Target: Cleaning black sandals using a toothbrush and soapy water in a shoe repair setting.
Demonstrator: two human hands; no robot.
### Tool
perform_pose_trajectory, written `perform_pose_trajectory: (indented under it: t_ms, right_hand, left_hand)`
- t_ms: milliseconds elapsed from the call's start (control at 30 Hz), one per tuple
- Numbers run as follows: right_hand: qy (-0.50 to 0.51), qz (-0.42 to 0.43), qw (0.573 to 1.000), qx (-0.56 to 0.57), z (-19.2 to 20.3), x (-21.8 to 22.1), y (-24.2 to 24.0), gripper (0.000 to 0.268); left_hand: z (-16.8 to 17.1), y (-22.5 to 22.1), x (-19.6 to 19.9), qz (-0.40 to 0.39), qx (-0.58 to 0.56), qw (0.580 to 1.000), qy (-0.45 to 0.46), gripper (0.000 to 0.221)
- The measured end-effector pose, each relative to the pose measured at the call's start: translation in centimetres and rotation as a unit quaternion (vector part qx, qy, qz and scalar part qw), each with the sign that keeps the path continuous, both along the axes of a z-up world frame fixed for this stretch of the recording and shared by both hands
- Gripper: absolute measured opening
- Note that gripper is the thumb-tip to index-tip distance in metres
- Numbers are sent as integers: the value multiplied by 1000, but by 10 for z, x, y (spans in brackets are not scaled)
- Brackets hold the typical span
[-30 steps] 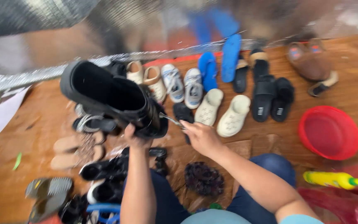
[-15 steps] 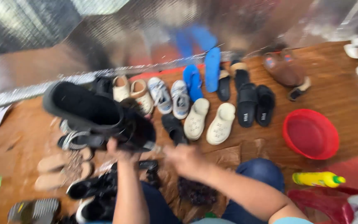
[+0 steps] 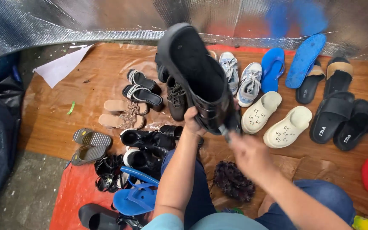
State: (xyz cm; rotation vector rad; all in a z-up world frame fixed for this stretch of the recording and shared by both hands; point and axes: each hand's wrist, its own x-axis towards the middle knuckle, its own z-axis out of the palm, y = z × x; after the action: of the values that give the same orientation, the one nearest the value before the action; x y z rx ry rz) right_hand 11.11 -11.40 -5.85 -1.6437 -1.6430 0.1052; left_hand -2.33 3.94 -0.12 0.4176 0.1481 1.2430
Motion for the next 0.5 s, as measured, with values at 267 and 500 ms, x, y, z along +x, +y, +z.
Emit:
perform_pose_trajectory:
  t_ms: [267,500]
  right_hand:
    - [-26,-31,997,-59,22,4,11,30]
    - [-118,-40,992,-17,17,17,6,38]
  left_hand:
    - [5,0,4,-55,-39,996,-67,58]
    - [-39,25,-13,-53,9,997,-55,60]
